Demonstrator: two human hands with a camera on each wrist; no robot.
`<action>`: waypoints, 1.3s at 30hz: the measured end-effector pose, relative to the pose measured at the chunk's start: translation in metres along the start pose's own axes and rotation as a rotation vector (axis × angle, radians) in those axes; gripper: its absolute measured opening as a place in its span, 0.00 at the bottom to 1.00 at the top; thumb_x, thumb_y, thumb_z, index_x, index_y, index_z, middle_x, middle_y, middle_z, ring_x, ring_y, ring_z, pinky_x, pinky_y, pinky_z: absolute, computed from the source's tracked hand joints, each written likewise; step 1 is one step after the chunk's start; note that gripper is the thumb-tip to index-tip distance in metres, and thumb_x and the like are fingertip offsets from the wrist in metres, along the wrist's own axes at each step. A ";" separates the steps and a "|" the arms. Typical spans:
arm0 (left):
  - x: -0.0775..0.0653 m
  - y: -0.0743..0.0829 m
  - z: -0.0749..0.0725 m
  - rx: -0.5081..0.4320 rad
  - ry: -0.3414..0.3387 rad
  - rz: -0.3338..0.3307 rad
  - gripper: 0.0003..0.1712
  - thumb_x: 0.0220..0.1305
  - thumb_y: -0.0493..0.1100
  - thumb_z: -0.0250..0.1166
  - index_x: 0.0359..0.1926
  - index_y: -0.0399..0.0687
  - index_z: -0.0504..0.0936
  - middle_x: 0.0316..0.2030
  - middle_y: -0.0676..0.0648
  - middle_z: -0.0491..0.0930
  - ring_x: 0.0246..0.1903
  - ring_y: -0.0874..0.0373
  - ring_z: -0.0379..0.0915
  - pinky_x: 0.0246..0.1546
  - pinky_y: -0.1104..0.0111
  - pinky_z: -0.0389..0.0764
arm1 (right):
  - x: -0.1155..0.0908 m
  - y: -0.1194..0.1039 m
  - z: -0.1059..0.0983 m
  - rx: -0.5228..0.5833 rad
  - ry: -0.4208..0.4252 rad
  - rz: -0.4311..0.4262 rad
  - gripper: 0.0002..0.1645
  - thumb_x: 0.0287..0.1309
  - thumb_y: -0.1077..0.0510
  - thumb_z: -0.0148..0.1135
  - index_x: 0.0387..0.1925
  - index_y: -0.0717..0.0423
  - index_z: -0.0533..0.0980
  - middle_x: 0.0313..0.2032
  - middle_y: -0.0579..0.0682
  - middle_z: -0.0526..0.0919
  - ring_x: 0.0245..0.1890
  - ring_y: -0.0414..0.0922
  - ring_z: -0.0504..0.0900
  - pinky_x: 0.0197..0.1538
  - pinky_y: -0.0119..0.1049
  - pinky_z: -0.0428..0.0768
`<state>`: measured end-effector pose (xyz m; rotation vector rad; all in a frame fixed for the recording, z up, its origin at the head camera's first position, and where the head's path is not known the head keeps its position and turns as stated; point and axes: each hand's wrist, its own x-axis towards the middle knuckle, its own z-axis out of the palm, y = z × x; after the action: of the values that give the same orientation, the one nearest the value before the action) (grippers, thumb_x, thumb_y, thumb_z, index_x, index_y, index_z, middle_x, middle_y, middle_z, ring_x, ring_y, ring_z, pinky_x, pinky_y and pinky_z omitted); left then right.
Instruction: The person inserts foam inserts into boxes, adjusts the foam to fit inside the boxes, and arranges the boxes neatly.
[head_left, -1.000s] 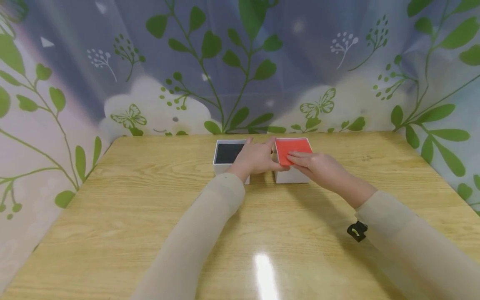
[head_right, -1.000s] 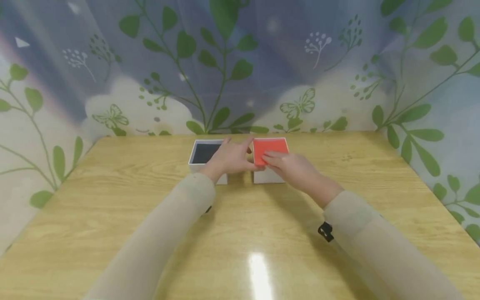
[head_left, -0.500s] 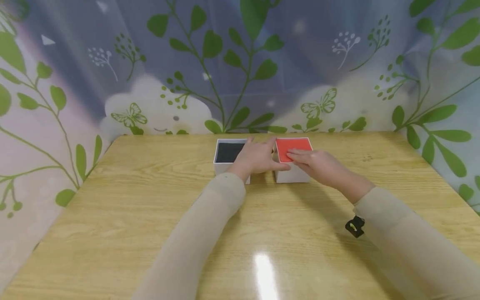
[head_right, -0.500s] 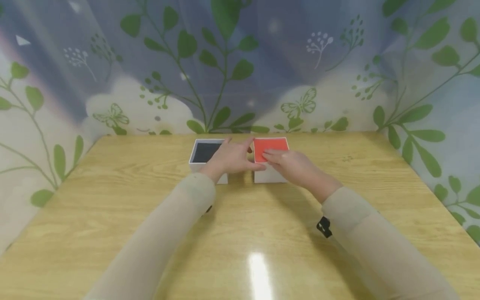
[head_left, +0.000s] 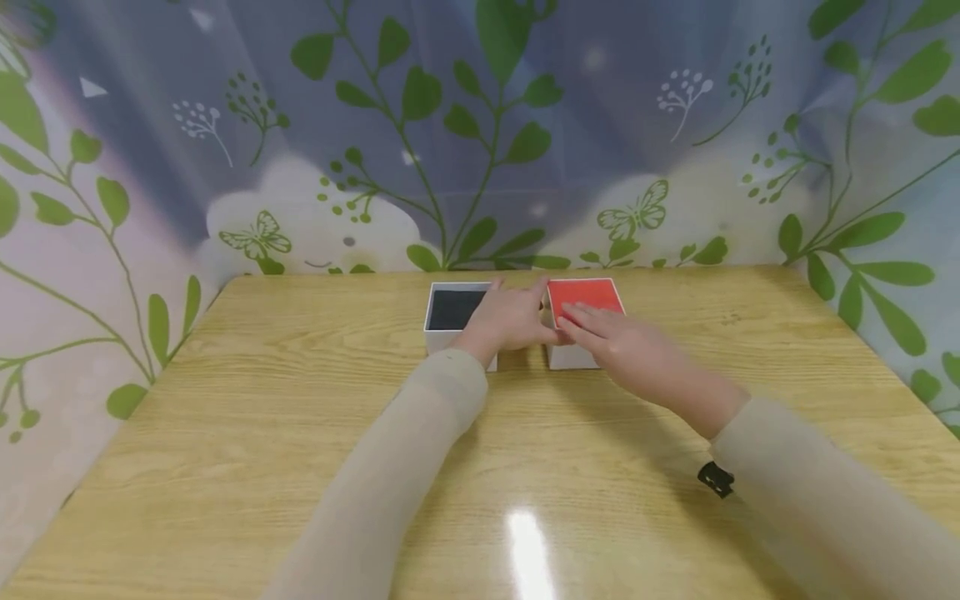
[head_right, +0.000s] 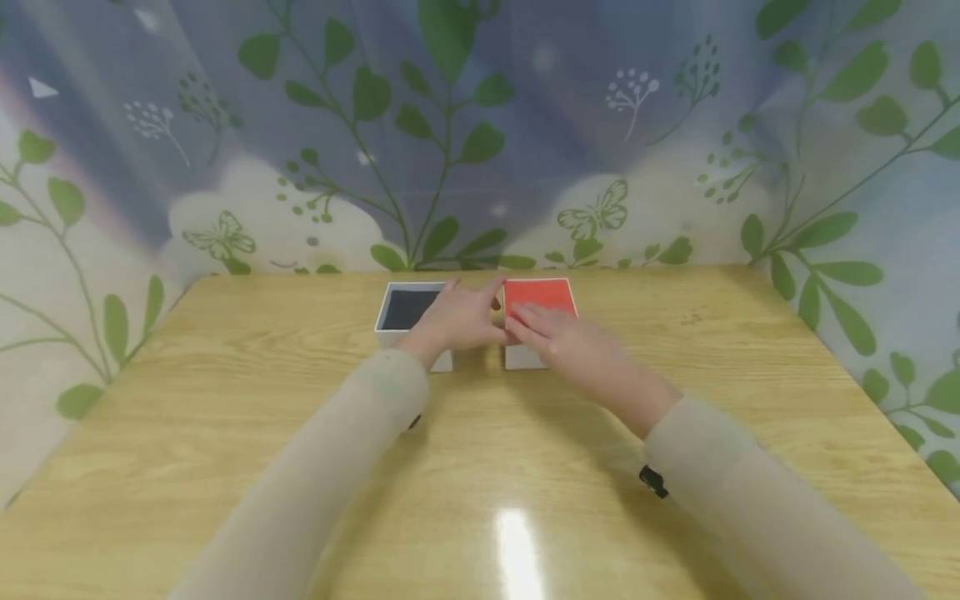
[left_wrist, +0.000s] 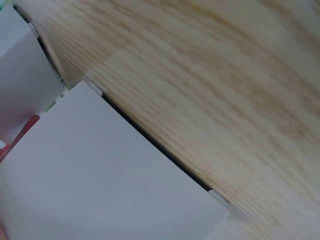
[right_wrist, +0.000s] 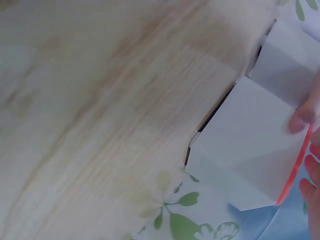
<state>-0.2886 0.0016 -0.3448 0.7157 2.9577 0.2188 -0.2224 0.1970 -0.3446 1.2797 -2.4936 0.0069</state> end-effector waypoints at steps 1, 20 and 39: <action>0.000 0.000 0.000 0.006 -0.001 0.003 0.58 0.50 0.75 0.55 0.73 0.48 0.48 0.49 0.57 0.79 0.56 0.58 0.70 0.67 0.52 0.39 | -0.001 -0.003 0.000 -0.015 -0.006 -0.013 0.39 0.44 0.72 0.69 0.61 0.66 0.67 0.61 0.62 0.68 0.60 0.56 0.69 0.55 0.50 0.72; 0.002 0.001 0.000 0.015 0.005 0.010 0.56 0.52 0.73 0.55 0.73 0.48 0.48 0.42 0.58 0.82 0.53 0.62 0.72 0.67 0.52 0.39 | -0.001 -0.009 0.004 0.034 0.031 0.016 0.36 0.49 0.64 0.69 0.60 0.69 0.68 0.59 0.65 0.69 0.59 0.58 0.70 0.56 0.50 0.71; 0.004 -0.001 0.000 -0.004 -0.005 0.000 0.56 0.50 0.72 0.57 0.72 0.50 0.49 0.28 0.61 0.79 0.45 0.64 0.76 0.67 0.51 0.39 | 0.011 -0.015 0.003 0.047 0.001 0.122 0.35 0.50 0.60 0.70 0.59 0.68 0.69 0.57 0.63 0.72 0.55 0.56 0.73 0.48 0.49 0.77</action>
<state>-0.2927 0.0022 -0.3457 0.7141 2.9524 0.2222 -0.2176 0.1792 -0.3468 1.1424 -2.5809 0.0957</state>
